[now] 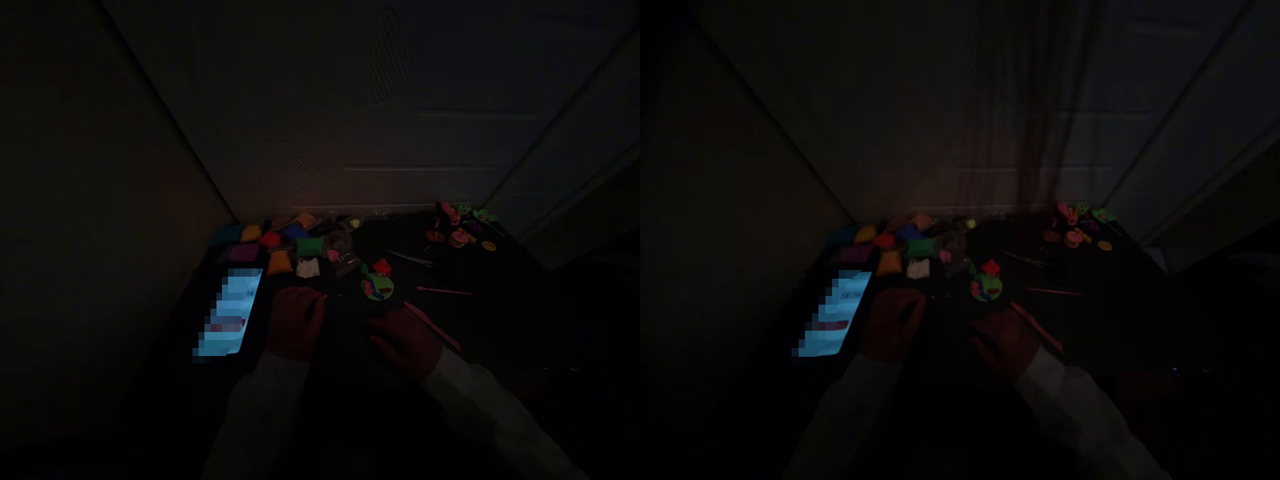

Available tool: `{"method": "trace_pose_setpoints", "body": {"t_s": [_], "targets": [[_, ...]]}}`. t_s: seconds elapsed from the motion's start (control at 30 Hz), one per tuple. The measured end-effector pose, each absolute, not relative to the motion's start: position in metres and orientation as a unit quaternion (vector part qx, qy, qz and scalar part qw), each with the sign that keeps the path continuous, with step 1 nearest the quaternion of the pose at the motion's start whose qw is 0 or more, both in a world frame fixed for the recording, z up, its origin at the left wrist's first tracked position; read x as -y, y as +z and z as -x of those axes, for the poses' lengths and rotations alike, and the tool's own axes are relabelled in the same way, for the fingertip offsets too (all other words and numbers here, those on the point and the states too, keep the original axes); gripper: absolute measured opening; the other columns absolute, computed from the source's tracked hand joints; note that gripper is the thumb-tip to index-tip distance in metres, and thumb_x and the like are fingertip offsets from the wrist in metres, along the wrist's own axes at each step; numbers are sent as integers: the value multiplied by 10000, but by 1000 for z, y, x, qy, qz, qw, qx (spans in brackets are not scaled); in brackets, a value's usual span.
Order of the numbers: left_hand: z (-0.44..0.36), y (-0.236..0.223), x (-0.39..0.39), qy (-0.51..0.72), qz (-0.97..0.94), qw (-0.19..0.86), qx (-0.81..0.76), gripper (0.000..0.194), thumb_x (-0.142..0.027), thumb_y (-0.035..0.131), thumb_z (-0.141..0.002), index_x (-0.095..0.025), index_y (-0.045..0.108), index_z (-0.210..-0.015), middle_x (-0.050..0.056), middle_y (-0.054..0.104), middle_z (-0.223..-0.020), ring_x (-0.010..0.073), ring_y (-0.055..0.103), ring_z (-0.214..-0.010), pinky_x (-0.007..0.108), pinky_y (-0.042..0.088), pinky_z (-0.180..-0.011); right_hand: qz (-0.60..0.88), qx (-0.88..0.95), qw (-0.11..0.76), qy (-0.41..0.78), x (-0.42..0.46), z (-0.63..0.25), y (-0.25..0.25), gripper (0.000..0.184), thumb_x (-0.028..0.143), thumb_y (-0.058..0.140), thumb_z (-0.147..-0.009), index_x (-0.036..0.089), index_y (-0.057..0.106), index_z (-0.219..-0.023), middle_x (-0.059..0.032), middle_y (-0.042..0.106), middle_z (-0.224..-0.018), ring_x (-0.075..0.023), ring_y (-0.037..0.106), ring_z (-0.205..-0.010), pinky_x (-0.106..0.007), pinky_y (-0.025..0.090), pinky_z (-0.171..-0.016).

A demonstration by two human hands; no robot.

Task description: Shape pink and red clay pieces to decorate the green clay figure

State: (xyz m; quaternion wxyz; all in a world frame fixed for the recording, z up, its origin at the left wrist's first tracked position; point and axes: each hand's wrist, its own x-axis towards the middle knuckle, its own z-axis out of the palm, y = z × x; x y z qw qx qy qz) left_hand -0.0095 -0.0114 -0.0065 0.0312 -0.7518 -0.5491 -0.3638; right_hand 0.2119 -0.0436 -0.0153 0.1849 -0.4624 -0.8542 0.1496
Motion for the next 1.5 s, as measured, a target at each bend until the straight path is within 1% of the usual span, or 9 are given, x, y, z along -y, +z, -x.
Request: {"method": "trace_pose_setpoints", "body": {"t_s": [0.2,0.33,0.67,0.8,0.93,1.0,1.13,1.3,1.5], "targets": [[13,-11,11,-348,750,17,563,109,-220,517,-740,-172,602,-790,48,613,-814,189,515,-825,369,418,-766,485,829,194,198,43,-211,-19,278,301,426,-817,266,525,-1074,-27,579,-850,-143,513,-798,-305,376,-733],[15,-13,11,-355,751,26,557,95,-201,519,-738,-184,594,-793,40,605,-816,181,513,-816,366,425,-758,482,824,216,205,43,-210,-17,269,281,414,-827,270,520,-1074,-23,581,-869,-138,516,-814,-313,366,-764],[13,-12,11,-362,745,40,558,86,-205,518,-731,-171,595,-745,49,615,-781,183,525,-788,365,440,-732,476,823,225,212,41,-211,-18,263,276,396,-834,260,538,-1054,-22,591,-877,-136,519,-816,-291,371,-734],[13,-11,10,-361,753,38,548,83,-205,521,-728,-172,588,-765,55,616,-783,188,535,-787,371,436,-734,467,833,226,195,42,-209,-14,268,255,393,-833,254,543,-1056,-23,592,-842,-130,523,-782,-284,366,-718],[13,-10,9,-357,766,39,533,74,-216,524,-724,-185,581,-758,46,620,-779,188,546,-771,369,424,-733,462,842,223,164,43,-210,-12,274,261,389,-831,220,554,-1045,-36,595,-791,-132,522,-742,-292,351,-706],[12,-10,8,-348,765,36,541,88,-223,522,-725,-173,589,-754,53,625,-787,189,544,-784,367,415,-755,473,842,211,150,44,-212,-12,273,264,388,-828,221,554,-1040,-31,594,-760,-134,520,-732,-315,332,-744],[13,-10,9,-329,758,36,562,134,-241,522,-726,-145,608,-761,75,624,-800,191,539,-795,357,406,-773,470,856,184,115,46,-215,-11,281,255,416,-797,202,558,-1035,-36,591,-764,-144,502,-732,-389,250,-849],[13,-10,9,-328,765,30,554,125,-243,531,-722,-162,609,-776,54,622,-808,183,536,-807,350,408,-773,444,878,153,89,47,-215,-10,337,233,435,-758,201,536,-1078,-31,566,-702,-153,461,-689,-405,246,-802],[12,-7,11,-307,767,15,564,131,-231,531,-724,-155,615,-791,61,624,-821,185,532,-823,349,404,-778,435,888,137,61,47,-213,-8,356,204,444,-739,201,540,-1082,-28,550,-668,-155,431,-668,-419,242,-808]]}}
